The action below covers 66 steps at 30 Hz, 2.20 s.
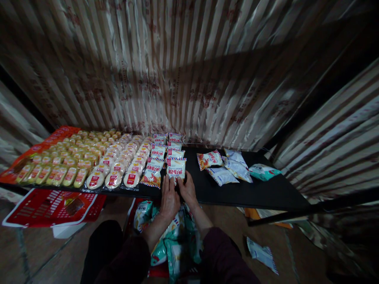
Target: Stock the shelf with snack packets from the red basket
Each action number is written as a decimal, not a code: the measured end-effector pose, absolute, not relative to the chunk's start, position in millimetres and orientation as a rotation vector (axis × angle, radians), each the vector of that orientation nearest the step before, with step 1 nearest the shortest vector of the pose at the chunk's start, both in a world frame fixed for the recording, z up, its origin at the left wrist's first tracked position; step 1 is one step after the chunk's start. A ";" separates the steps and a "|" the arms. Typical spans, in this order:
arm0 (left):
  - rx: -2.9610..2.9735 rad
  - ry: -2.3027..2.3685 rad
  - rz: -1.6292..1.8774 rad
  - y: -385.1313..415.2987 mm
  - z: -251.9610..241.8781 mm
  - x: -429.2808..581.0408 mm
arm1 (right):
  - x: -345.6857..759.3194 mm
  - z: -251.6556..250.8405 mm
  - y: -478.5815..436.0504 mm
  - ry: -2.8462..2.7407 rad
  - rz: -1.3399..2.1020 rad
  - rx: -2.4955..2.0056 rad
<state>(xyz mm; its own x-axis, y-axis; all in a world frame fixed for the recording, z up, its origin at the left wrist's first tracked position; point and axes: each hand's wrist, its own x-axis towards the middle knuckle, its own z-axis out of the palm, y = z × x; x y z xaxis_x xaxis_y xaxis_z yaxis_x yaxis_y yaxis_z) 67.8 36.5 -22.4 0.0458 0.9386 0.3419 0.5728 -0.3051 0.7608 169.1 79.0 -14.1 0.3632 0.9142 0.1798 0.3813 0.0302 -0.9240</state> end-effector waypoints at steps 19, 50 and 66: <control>1.916 1.497 1.124 40.9 -19.1 67.6 | 171.5 2.6 104.7 -1.058 0.818 -1.540; 2.201 1.601 1.116 36.9 -24.7 62.9 | 167.3 -3.6 94.6 -1.243 0.666 -1.596; 2.044 2.042 1.131 23.5 -13.1 8.7 | 102.9 25.4 24.0 -1.660 0.422 -1.268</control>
<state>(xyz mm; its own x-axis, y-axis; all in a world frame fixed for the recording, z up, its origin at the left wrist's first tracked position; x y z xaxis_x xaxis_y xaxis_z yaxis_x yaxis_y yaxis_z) 8.7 23.5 -13.1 -0.1314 0.8810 0.4546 0.8527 -0.1334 0.5051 102.9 24.0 25.4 0.0105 0.8774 0.4796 0.5422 0.3980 -0.7400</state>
